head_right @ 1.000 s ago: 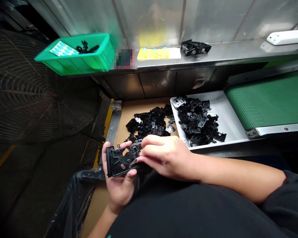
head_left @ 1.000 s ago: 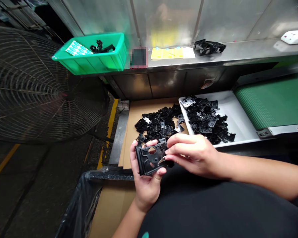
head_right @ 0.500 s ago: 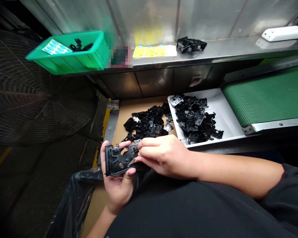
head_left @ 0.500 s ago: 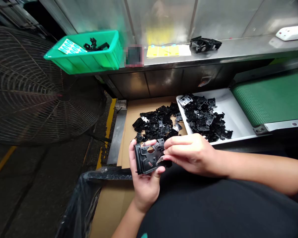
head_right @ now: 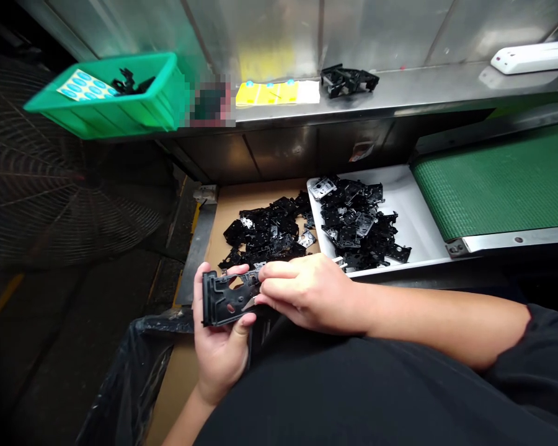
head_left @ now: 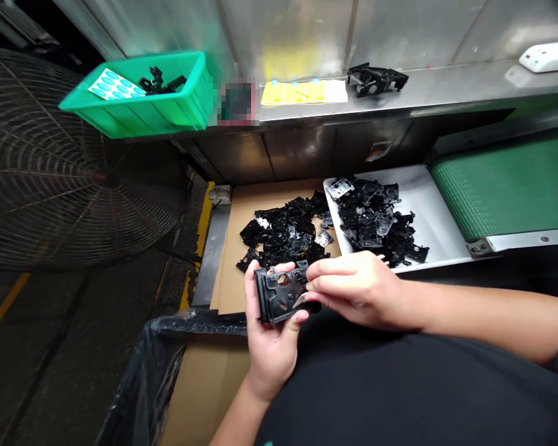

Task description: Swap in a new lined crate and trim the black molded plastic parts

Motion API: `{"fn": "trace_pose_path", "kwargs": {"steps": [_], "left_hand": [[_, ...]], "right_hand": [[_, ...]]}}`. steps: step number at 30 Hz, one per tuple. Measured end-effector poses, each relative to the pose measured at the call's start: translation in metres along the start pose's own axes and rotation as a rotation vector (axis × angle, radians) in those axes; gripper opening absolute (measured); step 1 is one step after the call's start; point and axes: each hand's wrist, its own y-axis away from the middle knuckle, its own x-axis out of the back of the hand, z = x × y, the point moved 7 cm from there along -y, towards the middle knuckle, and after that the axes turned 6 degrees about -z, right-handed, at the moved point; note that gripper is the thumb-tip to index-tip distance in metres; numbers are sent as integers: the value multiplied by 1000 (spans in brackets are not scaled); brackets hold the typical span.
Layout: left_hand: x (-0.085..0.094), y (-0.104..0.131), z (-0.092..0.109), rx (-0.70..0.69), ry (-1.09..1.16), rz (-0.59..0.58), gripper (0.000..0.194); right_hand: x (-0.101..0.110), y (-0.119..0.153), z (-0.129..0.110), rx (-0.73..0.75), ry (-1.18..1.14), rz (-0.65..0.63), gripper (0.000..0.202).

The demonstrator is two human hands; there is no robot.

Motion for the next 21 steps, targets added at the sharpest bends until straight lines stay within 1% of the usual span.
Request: {"fn": "trace_pose_path", "kwargs": {"steps": [5,10,18,21], "left_hand": [[-23,-5,7,32,95,15,90],[-49,-4,14,58,148,19,95],[-84,-1,18,87,141,18,100],[-98,1,16,118,207,20,99]], "right_hand": [[31,9,8,5,-93,65,13],[61,22,21,-6,-235,128,8],[87,45,35,-47,-384,187,7],[97,54,43,-81,-425,209,9]]}}
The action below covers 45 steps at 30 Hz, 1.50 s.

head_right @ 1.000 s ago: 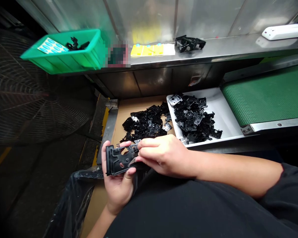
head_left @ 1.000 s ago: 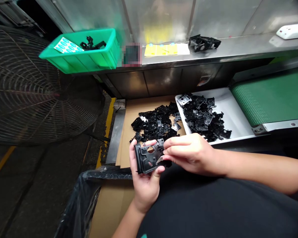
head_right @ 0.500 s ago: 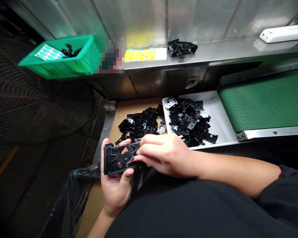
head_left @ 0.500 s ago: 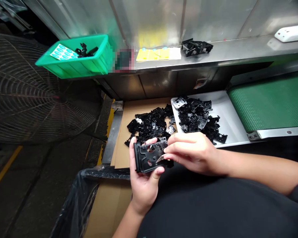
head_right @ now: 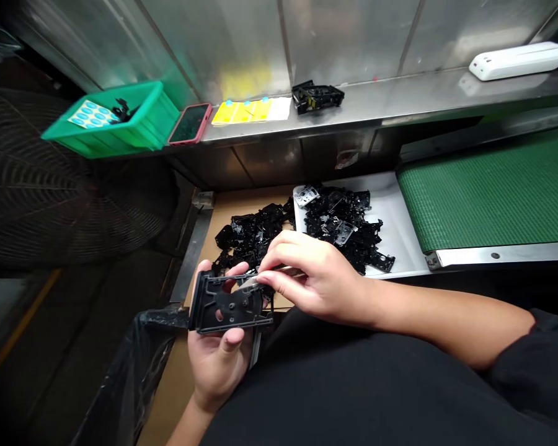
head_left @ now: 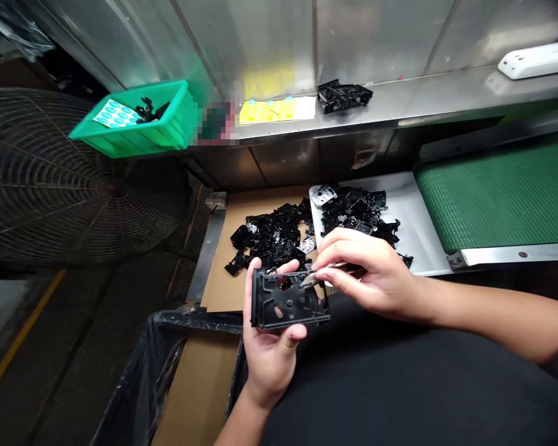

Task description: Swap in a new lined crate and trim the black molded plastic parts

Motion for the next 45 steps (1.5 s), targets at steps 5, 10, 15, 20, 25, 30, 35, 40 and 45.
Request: {"fn": "trace_pose_path", "kwargs": {"steps": [5,10,15,20,25,30,35,40,45], "left_hand": [[-19,5,-10,75,111,-9,96],[-29,10,-16,119,128,-4,85],[-34,4,-28,237,78,72,51],[-34,0,-25,242,21,85,51],[-27,2,-6,227,-37,25,74],[-11,2,20,212,-26,-114,83],[20,6,41,208,-76,-190,89],[55,11,54,224,-75,-170,88],[88,12,62,177,-140,-121,79]], "right_hand": [[8,12,18,-151,-151,-114,35],[-7,38,40,-365,-500,-304,35],[-14,55,50,-430,-608,-203,30],[-26,60,53,-445,-634,-167,31],[-36,55,51,-446,-763,-73,31],[-51,43,45,-453,-898,-10,35],[-79,29,34,-448,-952,-26,36],[-110,13,25,-467,-1014,-18,37],[-138,0,22,-518,-1043,-14,41]]}}
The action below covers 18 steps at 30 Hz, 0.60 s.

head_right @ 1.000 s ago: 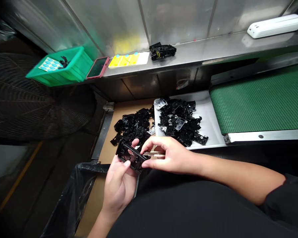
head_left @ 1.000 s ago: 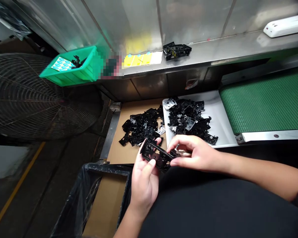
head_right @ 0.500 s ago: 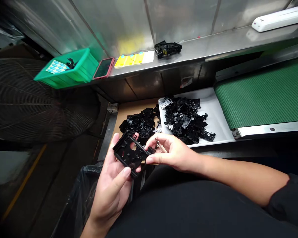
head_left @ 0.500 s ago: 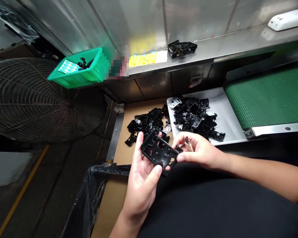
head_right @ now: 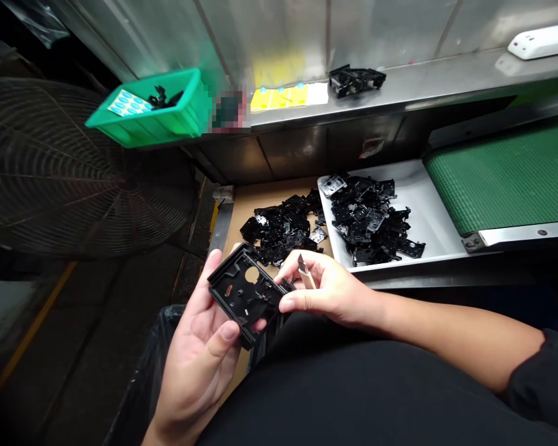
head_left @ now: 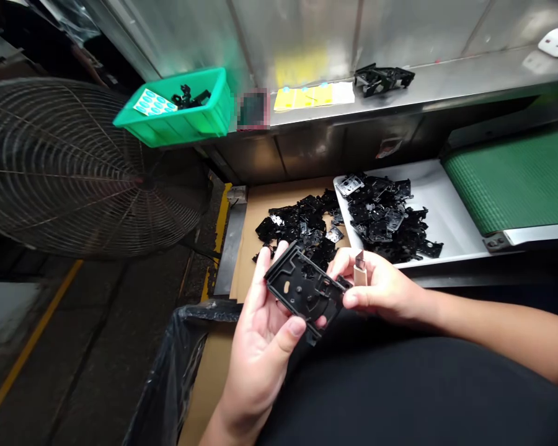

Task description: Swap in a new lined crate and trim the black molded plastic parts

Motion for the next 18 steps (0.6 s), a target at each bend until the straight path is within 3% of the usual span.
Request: {"fn": "trace_pose_path", "kwargs": {"steps": [3,6,9,14,18], "left_hand": [[15,2,3,-67,-51,13,74],[23,3,3,-106,-95,-26,99],[34,6,0,-100,-158,16,116],[48,8,-2,-54,-190,60,112],[57,7,-2,-57,-223,84,110]], "right_hand": [[-6,-8,10,-1,20,25,42],[-13,-15,20,5,13,20,42],[-20,-23,28,-2,10,3,43],[-29,-32,33,-31,42,-25,44],[-32,-37,16,66,190,-31,38]]}}
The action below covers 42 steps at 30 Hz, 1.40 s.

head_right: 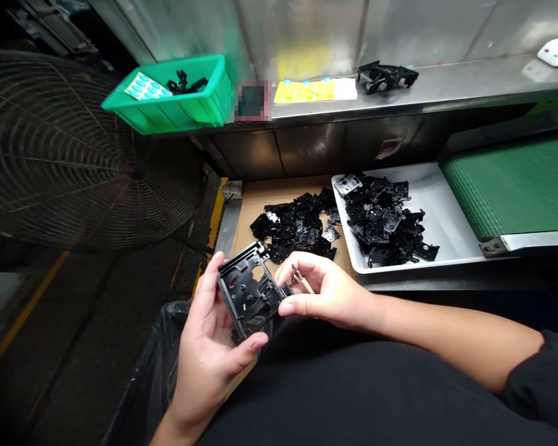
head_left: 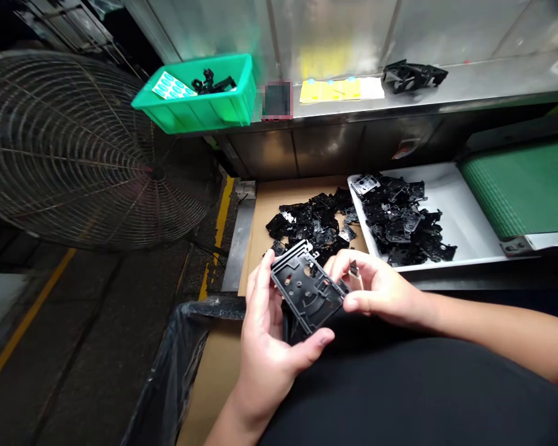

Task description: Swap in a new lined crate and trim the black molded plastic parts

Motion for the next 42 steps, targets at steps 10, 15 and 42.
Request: {"fn": "trace_pose_path", "kwargs": {"steps": [10,15,42], "left_hand": [[3,-5,22,-300,-595,91,109],[-9,-7,36,-457,-735,109,103],[-24,-10,15,-224,30,50,108]], "right_hand": [[-4,-29,-43,49,585,75,63],[-10,-33,-47,-16,633,-10,66],[32,18,-75,472,493,-122,39]]}}
